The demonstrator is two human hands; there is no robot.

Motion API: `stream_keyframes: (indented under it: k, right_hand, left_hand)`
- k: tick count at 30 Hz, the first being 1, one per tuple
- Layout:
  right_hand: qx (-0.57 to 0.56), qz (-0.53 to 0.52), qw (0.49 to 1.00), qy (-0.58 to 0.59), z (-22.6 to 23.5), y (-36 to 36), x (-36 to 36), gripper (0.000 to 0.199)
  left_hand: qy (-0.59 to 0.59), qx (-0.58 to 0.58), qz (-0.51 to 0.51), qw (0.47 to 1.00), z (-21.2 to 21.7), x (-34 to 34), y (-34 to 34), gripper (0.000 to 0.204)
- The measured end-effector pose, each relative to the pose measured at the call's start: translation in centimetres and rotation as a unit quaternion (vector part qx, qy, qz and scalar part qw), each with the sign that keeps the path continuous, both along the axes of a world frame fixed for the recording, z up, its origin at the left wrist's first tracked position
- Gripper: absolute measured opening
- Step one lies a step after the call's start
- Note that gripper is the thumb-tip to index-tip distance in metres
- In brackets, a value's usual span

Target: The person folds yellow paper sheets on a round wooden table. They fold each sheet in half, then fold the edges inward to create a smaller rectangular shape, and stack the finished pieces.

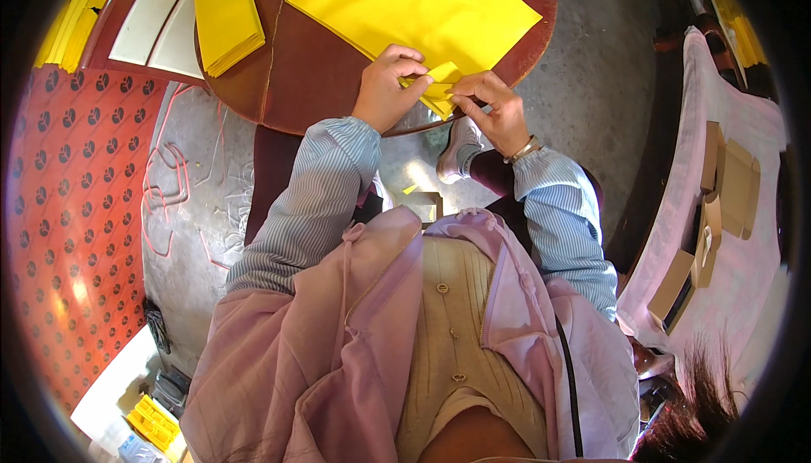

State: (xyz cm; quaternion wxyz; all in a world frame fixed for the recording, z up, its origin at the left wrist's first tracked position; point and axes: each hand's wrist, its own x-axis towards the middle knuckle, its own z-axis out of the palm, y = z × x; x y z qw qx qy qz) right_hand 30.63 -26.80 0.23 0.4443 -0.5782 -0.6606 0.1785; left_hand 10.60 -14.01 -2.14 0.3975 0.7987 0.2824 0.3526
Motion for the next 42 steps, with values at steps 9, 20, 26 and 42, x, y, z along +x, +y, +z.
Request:
stream_keyframes:
  k: [9, 20, 26, 42]
  right_hand:
    - [-0.039, -0.064, 0.992, 0.106, -0.4, 0.3, -0.4, 0.014]
    - [0.0, -0.05, 0.997, 0.058, -0.5, -0.1, -0.9, 0.017]
    - [-0.035, -0.068, 0.995, 0.057, -0.3, 0.0, -0.5, 0.014]
    - [-0.034, -0.075, 0.993, 0.081, -0.4, -0.1, -1.0, 0.022]
  left_hand:
    - [-0.001, -0.022, -0.034, 0.999, 0.4, -0.5, 0.2, 0.018]
    - [0.009, -0.021, 0.033, 0.999, 0.0, 0.5, -0.2, 0.02]
    - [0.008, -0.022, 0.003, 1.0, -0.2, 0.0, 0.2, 0.017]
    - [-0.014, -0.043, 0.028, 0.999, -0.1, 0.6, -0.2, 0.02]
